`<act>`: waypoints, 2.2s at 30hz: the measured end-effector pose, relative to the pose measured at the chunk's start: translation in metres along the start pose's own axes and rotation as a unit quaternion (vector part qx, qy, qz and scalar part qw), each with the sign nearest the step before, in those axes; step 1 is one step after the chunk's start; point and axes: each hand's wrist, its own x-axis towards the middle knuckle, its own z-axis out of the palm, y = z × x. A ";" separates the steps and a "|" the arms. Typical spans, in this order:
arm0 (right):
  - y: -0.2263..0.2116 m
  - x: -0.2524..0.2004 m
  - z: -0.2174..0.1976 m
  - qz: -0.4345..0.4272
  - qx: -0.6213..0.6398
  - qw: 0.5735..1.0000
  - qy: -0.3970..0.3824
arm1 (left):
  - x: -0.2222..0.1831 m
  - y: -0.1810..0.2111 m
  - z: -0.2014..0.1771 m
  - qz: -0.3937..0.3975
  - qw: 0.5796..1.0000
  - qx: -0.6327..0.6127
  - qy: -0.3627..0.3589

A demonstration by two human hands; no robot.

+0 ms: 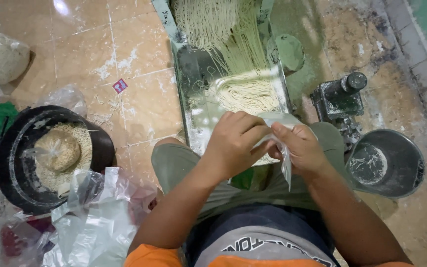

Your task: The person collects freshly extruded noodles from a machine and places them into a plastic bag. They repeatedly gather strands, fold them, and pack them into the bag until it is full.

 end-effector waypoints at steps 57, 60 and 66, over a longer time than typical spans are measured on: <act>0.015 0.055 -0.038 -0.390 -0.584 0.644 0.303 | -0.067 -0.091 -0.058 -0.535 0.669 -0.415 0.307; 0.023 0.042 -0.042 -0.346 -0.554 0.707 0.273 | -0.071 -0.099 -0.043 -0.442 0.502 -0.559 0.491; -0.017 0.009 0.047 -0.422 -0.566 0.690 0.159 | -0.006 -0.042 -0.057 -0.234 0.701 -0.568 0.362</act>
